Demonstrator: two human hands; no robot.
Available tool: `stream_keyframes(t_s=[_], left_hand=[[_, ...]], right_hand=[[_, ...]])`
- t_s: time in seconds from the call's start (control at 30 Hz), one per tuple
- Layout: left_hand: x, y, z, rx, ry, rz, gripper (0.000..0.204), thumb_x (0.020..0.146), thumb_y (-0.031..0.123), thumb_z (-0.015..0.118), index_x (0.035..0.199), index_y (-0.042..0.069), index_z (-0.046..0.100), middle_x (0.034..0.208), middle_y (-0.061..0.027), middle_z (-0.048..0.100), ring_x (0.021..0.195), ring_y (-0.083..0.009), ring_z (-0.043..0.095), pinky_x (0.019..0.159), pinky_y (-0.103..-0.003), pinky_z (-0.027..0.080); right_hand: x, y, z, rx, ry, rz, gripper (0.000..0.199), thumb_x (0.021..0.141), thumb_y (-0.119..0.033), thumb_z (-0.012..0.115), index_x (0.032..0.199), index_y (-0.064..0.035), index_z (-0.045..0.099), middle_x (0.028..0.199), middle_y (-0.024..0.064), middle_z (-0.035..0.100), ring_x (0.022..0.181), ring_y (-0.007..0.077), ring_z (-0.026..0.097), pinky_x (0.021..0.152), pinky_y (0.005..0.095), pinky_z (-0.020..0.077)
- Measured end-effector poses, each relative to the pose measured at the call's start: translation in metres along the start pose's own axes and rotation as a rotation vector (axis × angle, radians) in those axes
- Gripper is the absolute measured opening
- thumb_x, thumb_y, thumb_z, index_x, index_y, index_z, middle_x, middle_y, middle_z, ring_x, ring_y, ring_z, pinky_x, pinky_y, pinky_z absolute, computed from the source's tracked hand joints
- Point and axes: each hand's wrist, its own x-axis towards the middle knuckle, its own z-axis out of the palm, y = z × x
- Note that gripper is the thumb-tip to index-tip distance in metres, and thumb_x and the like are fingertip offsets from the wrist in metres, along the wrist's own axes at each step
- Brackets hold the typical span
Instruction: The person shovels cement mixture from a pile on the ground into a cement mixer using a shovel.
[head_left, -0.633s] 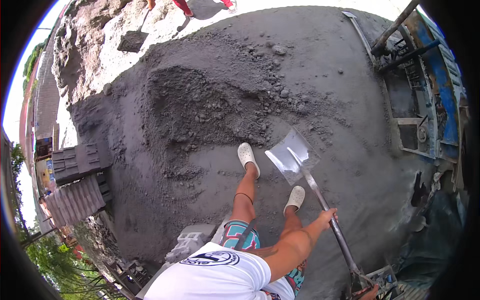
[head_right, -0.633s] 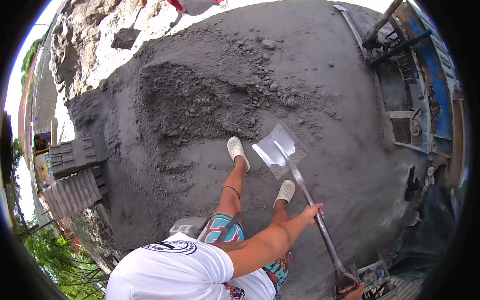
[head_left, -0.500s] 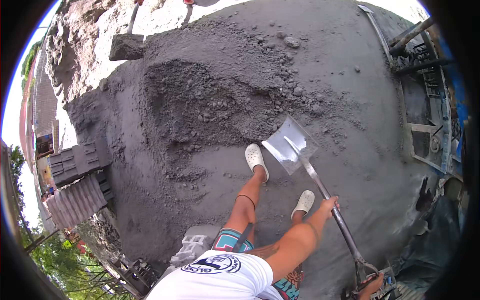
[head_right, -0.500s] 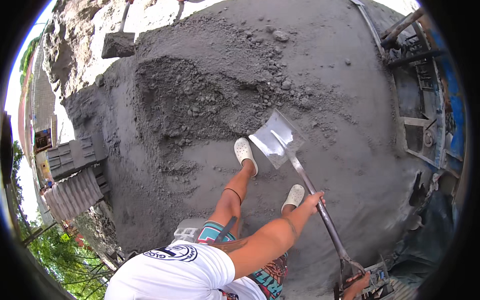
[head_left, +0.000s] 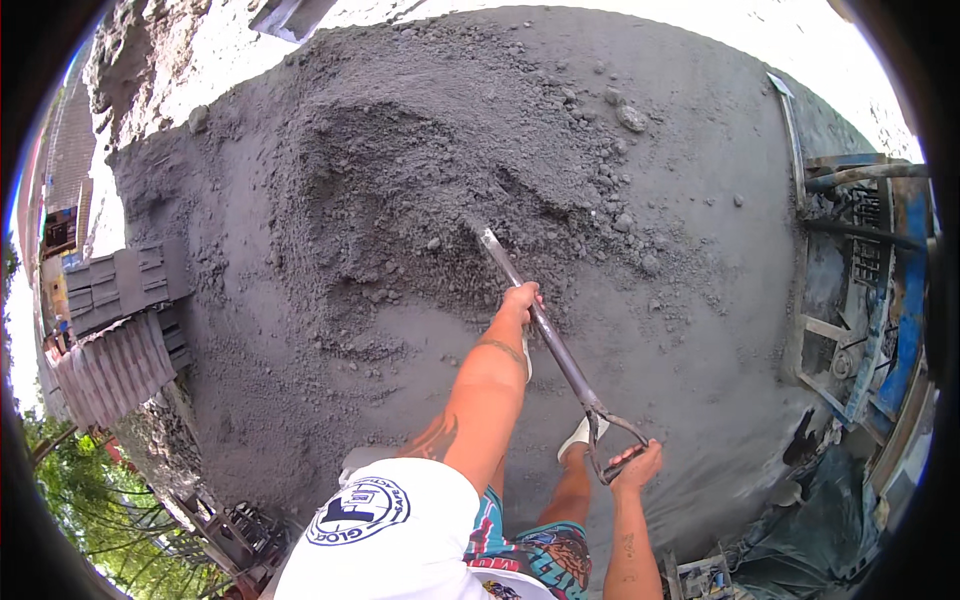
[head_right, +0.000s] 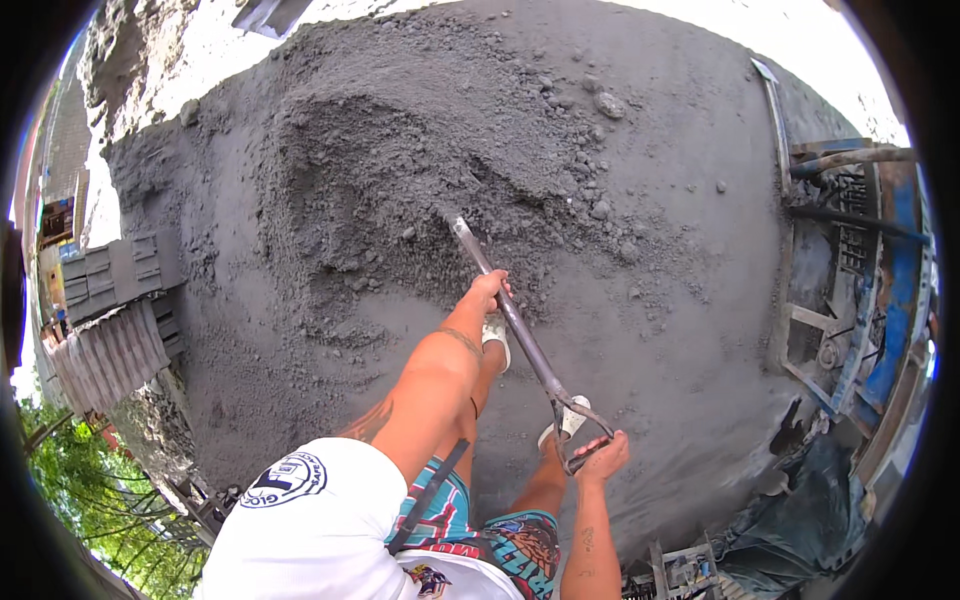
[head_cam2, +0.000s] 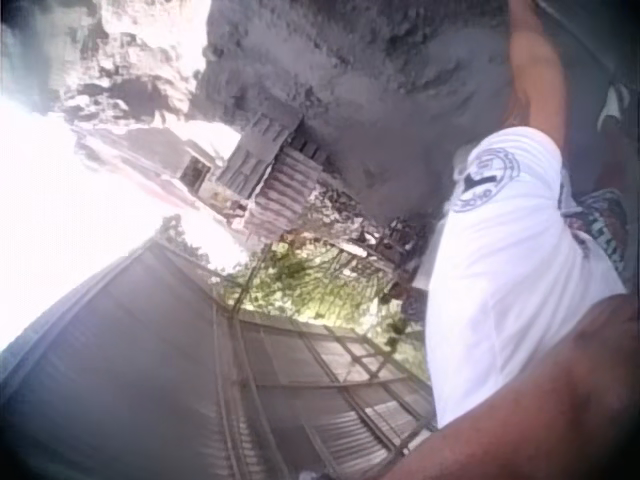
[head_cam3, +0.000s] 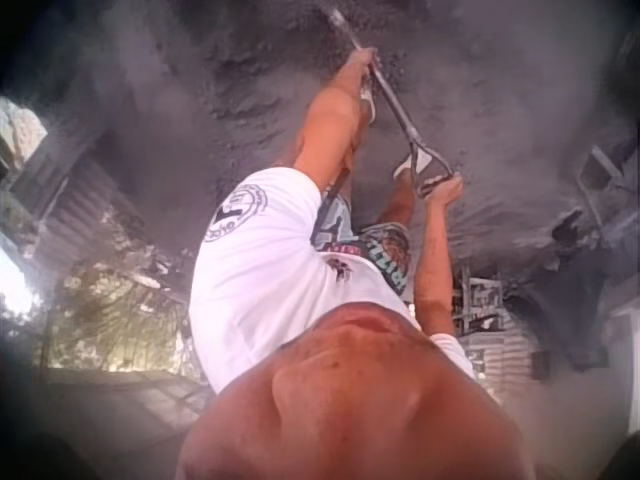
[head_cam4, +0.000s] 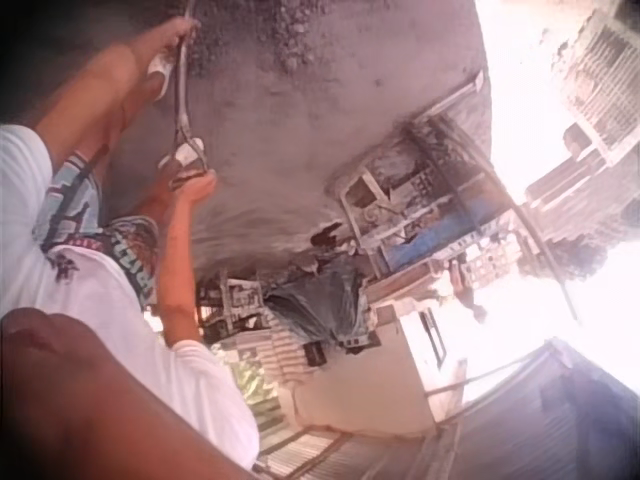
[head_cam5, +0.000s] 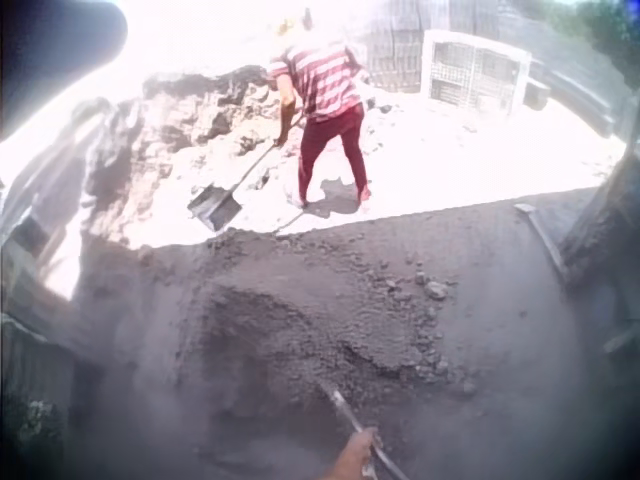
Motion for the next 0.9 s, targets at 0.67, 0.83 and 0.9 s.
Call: stream_keyframes(t_s=[0.67, 0.83, 0.9], left_hand=[[-0.349, -0.147, -0.246, -0.768, 0.264, 0.582, 0.018, 0.089, 0.017, 0.061, 0.082, 0.001, 0.055, 0.069, -0.0096, 0.053, 0.06, -0.0217, 0.055, 0.057, -0.041, 0.053], [-0.539, -0.232, -0.369, -0.946, 0.458, 0.938, 0.024, 0.088, 0.021, 0.062, 0.073, 0.005, 0.051, 0.067, -0.009, 0.053, 0.058, -0.022, 0.055, 0.056, -0.041, 0.051], [-0.606, -0.27, -0.41, -1.003, 0.495, 1.05, 0.031, 0.089, 0.026, 0.06, 0.068, 0.006, 0.05, 0.064, -0.0083, 0.052, 0.056, -0.0228, 0.054, 0.054, -0.04, 0.049]], right_hand=[[-0.087, -0.08, -0.114, -0.402, -0.868, -0.109, 0.032, 0.087, -0.035, 0.048, 0.068, -0.0093, 0.045, 0.052, 0.0065, 0.044, 0.038, 0.0207, 0.043, 0.036, 0.0355, 0.0399], [-0.184, -0.043, -0.141, -0.442, -1.316, -0.101, 0.031, 0.087, -0.035, 0.05, 0.071, -0.0086, 0.045, 0.053, 0.0055, 0.046, 0.041, 0.0193, 0.044, 0.039, 0.0345, 0.0417], [-0.248, -0.044, -0.158, -0.469, -1.468, -0.175, 0.03, 0.087, -0.034, 0.05, 0.072, -0.0083, 0.045, 0.054, 0.0056, 0.047, 0.042, 0.0189, 0.045, 0.039, 0.0345, 0.0417]])
